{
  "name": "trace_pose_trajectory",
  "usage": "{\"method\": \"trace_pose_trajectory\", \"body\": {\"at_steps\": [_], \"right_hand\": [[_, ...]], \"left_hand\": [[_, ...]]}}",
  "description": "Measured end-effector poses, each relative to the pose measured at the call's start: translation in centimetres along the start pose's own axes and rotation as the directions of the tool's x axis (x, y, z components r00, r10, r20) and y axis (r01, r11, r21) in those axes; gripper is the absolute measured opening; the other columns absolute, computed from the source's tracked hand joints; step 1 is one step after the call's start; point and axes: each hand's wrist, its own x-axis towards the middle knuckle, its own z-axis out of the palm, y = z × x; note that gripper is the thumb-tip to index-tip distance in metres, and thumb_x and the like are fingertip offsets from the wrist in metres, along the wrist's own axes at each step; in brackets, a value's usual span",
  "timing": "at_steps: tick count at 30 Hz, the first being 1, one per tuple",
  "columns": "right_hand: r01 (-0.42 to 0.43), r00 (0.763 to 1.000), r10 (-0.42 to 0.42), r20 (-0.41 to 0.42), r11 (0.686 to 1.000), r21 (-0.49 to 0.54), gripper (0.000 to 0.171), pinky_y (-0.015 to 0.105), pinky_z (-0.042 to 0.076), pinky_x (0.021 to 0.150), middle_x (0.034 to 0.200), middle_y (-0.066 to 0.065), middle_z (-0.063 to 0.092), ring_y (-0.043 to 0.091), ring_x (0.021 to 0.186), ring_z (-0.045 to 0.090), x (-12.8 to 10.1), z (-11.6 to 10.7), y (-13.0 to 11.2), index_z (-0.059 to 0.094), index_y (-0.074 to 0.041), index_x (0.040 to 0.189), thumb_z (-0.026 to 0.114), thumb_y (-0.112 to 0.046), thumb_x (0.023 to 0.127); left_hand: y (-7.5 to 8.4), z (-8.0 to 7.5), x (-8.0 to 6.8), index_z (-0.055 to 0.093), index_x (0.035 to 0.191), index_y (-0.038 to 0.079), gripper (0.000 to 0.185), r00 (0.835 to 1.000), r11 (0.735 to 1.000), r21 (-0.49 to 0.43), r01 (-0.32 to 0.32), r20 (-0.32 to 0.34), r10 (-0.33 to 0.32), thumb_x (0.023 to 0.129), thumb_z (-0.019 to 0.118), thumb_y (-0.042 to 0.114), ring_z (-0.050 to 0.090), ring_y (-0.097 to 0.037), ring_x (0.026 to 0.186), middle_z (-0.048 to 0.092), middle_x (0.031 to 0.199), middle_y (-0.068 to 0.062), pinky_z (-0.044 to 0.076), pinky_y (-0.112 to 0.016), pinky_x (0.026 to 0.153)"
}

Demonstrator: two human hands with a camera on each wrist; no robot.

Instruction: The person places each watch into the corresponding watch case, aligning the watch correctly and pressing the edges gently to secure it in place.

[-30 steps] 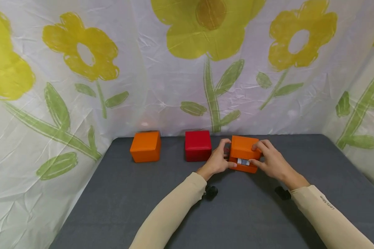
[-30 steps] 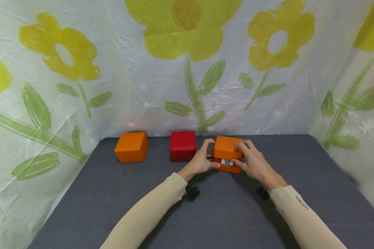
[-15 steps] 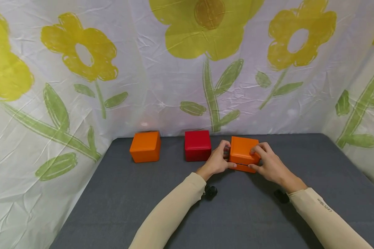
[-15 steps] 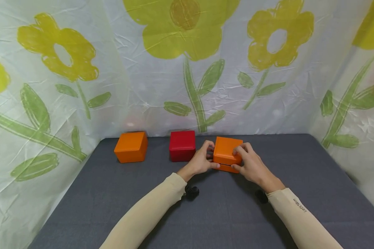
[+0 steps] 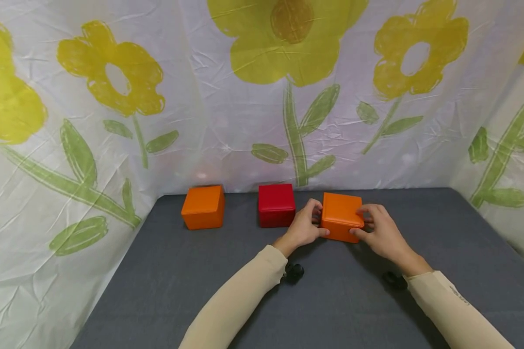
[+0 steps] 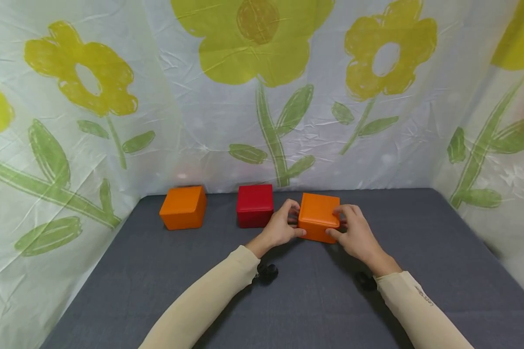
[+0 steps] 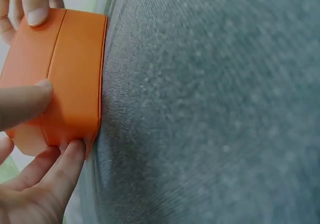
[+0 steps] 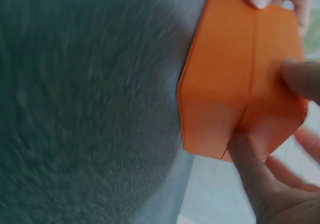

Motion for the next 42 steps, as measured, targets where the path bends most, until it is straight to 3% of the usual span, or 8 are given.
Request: {"method": "trace_pose_trajectory", "body": {"at_steps": [4,7,13,20,28,37,42], "right_hand": [[-0.134,0.991,0.132,0.026,0.989,0.063,0.065,0.05,0.053,0.081,0.136,0.028,0.043,0.043,0.111,0.057,-0.5,-0.5,-0.1,0.039,0.0,0.136,0.066,-0.037,0.09],[-0.154,0.987,0.151,0.047,0.985,0.076,0.07,0.049,0.052,0.082,0.136,0.029,0.045,0.043,0.112,0.057,-0.4,-0.8,0.2,0.037,0.0,0.138,0.063,-0.044,0.09],[-0.155,0.986,0.14,0.094,0.971,0.18,0.067,0.049,0.051,0.085,0.138,0.027,0.044,0.043,0.118,0.052,0.9,-1.6,1.8,0.037,-0.002,0.14,0.063,-0.039,0.092],[-0.197,0.976,0.161,0.144,0.937,0.29,0.067,0.045,0.052,0.085,0.138,0.028,0.043,0.042,0.12,0.049,2.6,-2.4,3.2,0.036,-0.003,0.142,0.066,-0.034,0.091],[-0.204,0.977,0.163,0.139,0.909,0.364,0.064,0.044,0.052,0.085,0.134,0.029,0.047,0.04,0.113,0.055,3.9,-2.1,3.9,0.037,-0.004,0.142,0.067,-0.028,0.091],[-0.218,0.972,0.169,0.162,0.906,0.362,0.067,0.048,0.05,0.089,0.136,0.03,0.045,0.04,0.116,0.053,4.7,-1.9,3.8,0.035,-0.004,0.143,0.066,-0.033,0.091],[-0.206,0.976,0.182,0.121,0.95,0.235,0.067,0.053,0.047,0.091,0.135,0.027,0.047,0.041,0.119,0.05,3.8,-2.1,3.3,0.037,-0.004,0.142,0.062,-0.041,0.092]], "left_hand": [[0.2,-0.2,-0.3,0.046,0.116,0.019,0.053,1.0,1.0,-0.006,0.008,-0.005,-0.008,0.077,0.08,0.007,0.064,-0.013,0.095,0.061,0.11,-0.002,0.053,-0.024,0.078],[0.3,-0.2,-0.3,0.048,0.117,0.02,0.051,1.0,1.0,-0.017,0.019,-0.022,-0.019,0.078,0.079,0.006,0.064,-0.013,0.094,0.062,0.107,0.0,0.053,-0.025,0.076],[0.2,0.5,0.6,0.049,0.115,0.017,0.049,0.997,0.998,-0.057,0.006,-0.073,-0.01,0.078,0.079,0.005,0.064,-0.016,0.093,0.062,0.106,-0.003,0.054,-0.024,0.072],[0.8,1.4,1.8,0.05,0.116,0.015,0.048,0.989,0.999,-0.028,0.02,-0.146,-0.024,0.079,0.078,0.006,0.064,-0.019,0.094,0.062,0.106,-0.005,0.052,-0.024,0.077],[0.9,1.2,2.7,0.049,0.119,0.014,0.05,0.986,0.998,-0.032,0.057,-0.157,-0.062,0.079,0.078,0.006,0.063,-0.016,0.093,0.062,0.108,-0.003,0.053,-0.026,0.076],[0.8,0.5,2.8,0.047,0.12,0.017,0.048,0.988,0.996,-0.046,0.079,-0.126,-0.084,0.082,0.075,0.009,0.061,-0.017,0.097,0.06,0.109,-0.003,0.053,-0.025,0.074],[0.8,0.3,1.7,0.047,0.125,0.012,0.047,0.997,0.999,-0.008,0.045,-0.069,-0.046,0.086,0.073,0.013,0.061,-0.019,0.101,0.058,0.115,-0.007,0.052,-0.026,0.079]]}}
